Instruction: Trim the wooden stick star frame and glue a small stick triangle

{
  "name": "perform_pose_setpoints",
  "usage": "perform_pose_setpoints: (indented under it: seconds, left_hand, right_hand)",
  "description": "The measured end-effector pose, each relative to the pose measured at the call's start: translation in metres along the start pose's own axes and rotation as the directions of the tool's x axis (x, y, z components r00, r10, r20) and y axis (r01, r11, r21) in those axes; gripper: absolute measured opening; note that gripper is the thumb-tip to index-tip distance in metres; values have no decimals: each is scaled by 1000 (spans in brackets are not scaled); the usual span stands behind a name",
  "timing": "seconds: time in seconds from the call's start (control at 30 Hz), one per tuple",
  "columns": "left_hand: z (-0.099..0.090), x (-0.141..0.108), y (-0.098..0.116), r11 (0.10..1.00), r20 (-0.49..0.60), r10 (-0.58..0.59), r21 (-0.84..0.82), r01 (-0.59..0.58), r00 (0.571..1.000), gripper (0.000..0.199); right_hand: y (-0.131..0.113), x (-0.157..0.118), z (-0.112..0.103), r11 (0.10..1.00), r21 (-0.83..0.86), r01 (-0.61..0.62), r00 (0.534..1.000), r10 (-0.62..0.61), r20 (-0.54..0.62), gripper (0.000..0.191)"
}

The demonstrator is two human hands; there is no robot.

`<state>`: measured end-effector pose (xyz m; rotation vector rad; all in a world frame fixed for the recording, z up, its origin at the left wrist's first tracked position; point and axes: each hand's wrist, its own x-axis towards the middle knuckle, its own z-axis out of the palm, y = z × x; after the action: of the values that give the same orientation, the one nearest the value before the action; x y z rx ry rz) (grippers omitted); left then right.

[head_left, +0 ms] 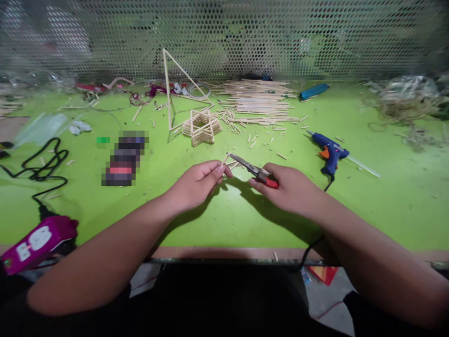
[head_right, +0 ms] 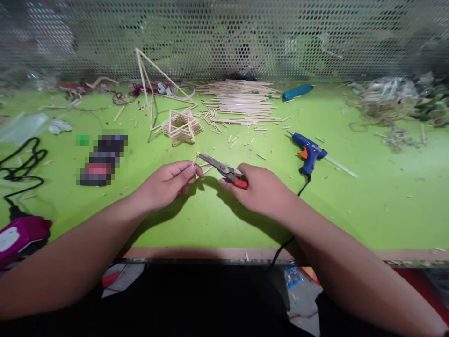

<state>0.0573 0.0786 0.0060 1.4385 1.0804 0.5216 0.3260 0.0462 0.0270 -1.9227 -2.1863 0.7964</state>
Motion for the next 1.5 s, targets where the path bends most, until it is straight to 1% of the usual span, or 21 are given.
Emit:
perform_pose_setpoints:
  seconds: [0.07, 0.13, 0.3, 0.4, 0.47, 0.57, 0.67, 0.77, 1.03, 1.17, 1.23, 1.37, 1.5]
  left_hand:
    - [-1, -2, 4, 996, -11, 18, 84, -17, 1000, 39]
    - [-2, -3, 6, 993, -13, 27, 119, -25, 1000, 39]
    - [-1, -2, 1, 998, -15, 21, 68, -20, 1000, 40]
    - [-2, 0, -2, 1000, -36, 16, -7, -17, 999, 40]
    - [-4, 1, -2, 996, -33, -2, -91, -1, 999, 40]
    - [-4, 2, -2, 983, -8, -3, -184, 2, 1000, 41]
    - [-1, 2, -3, 971, 14, 7, -238, -4, 1000, 39]
    - [1, 2, -4, 967, 38, 5, -253, 5, 999, 38]
    - [1, 3, -8, 996, 12, 15, -84, -14, 1000, 41]
    - [0, 3, -1, 996, -40, 32, 86, -28, 999, 41]
    - [0, 2, 3, 990, -50, 39, 137, -32, 998, 40]
    - [1, 1, 6, 989, -46, 61, 136, -55, 997, 40]
    - [2, 2, 2, 992, -59, 69, 107, -62, 996, 40]
  right_hand:
    - [-1, 1, 1, 999, -17, -29, 999, 28, -17, 49]
    - [-3, 0, 0, 997, -42, -66, 998, 65, -25, 50]
    - [-6, 0, -3, 990, -57, -130, 992, 129, -15, 47]
    - [-2, 3, -5, 986, -66, -154, 988, 152, -27, 51]
    - [1, 4, -6, 988, -61, -142, 990, 141, -25, 52]
    - [3, 5, -6, 995, -13, -96, 995, 96, -19, 45]
    - [1, 3, -4, 999, 20, -47, 999, 47, -8, 40]
    - [-1, 1, -2, 1000, 19, -23, 1000, 23, 13, 41]
    - [0, 1, 0, 1000, 7, -8, 1000, 8, 12, 44]
    - [0, 2, 0, 1000, 4, -4, 1000, 4, -3, 49]
    - [0, 2, 0, 1000, 2, -29, 999, 29, -15, 51]
    - [-5, 2, 0, 993, -25, -111, 994, 111, -13, 49]
    - [-9, 3, -3, 984, -43, -174, 985, 174, -2, 50]
